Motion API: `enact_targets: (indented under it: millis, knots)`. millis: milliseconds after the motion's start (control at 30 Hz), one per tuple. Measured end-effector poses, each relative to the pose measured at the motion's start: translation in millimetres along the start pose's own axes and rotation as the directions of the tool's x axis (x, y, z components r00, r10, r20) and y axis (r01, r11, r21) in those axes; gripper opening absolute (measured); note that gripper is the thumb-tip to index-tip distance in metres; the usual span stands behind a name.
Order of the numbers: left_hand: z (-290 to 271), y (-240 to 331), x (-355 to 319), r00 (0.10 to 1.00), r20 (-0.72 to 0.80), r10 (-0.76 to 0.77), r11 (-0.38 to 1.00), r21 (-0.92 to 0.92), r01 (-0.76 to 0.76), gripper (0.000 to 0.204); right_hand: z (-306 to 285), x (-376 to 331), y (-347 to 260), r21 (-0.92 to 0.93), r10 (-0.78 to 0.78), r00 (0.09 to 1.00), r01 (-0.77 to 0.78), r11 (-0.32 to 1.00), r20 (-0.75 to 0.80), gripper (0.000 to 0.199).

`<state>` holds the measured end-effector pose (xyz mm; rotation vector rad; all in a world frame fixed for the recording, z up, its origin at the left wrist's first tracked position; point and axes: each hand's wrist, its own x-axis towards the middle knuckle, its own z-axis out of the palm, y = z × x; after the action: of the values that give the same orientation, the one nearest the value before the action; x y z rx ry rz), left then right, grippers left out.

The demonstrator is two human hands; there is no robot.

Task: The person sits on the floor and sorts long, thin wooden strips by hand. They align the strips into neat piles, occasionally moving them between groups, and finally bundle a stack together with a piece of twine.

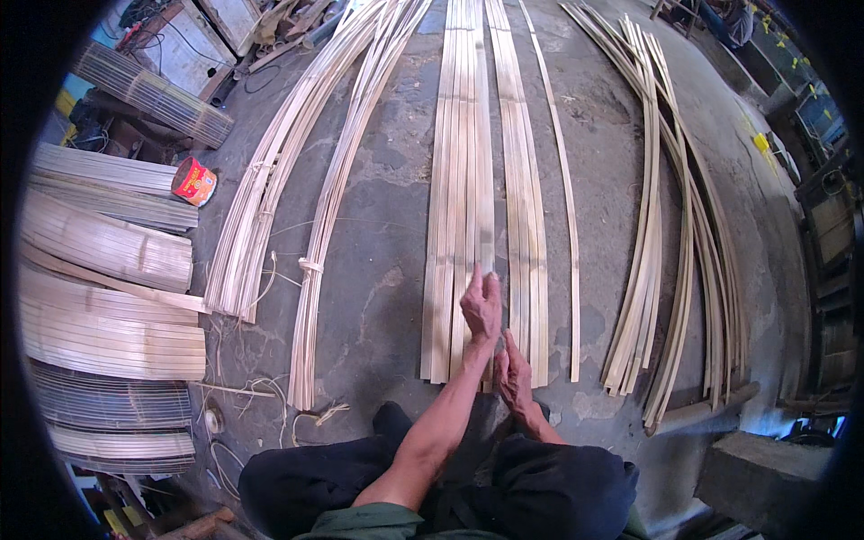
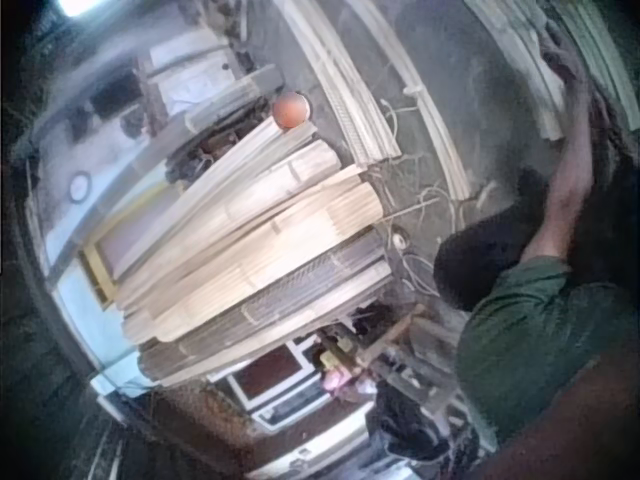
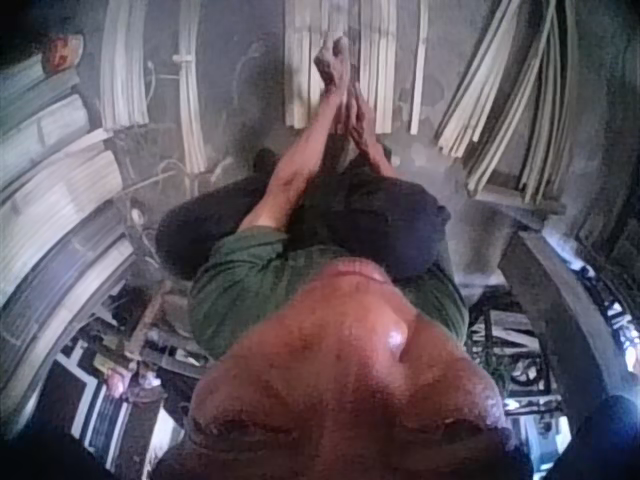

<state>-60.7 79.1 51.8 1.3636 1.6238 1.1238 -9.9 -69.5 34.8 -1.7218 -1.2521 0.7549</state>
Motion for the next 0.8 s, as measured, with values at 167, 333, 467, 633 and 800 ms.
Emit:
enact_targets:
  millis: [167, 333, 467, 633, 800]
  knots:
    - [-29, -18, 27, 0.997, -0.071, -0.003, 0.994, 0.107, 0.01, 0.044, 7, -6, 17, -0.051, -0.058, 0.998, 0.058, 0.997, 0.011, 0.041]
    - [-52, -36, 42, 0.989, -0.126, 0.072, 0.994, 0.097, -0.06, 0.043, 17, -14, 19, 0.014, -0.008, 0.998, 0.007, 1.0, 0.063, 0.04]
    - [-46, -13, 35, 0.988, -0.11, 0.109, 0.994, 0.014, -0.108, 0.043, 15, -12, 16, -0.029, -0.113, 0.992, 0.115, 0.993, 0.05, 0.037]
    - [-19, -2, 9, 0.995, -0.077, 0.066, 0.987, -0.14, -0.076, 0.042, 16, -5, 9, 0.075, -0.084, 0.996, 0.083, 0.994, 0.01, 0.035]
    - [18, -6, -24, 1.0, 0.003, -0.009, 0.976, -0.216, 0.01, 0.044, 6, -4, -5, 0.286, 0.121, 0.993, -0.116, 0.951, -0.001, 0.038]
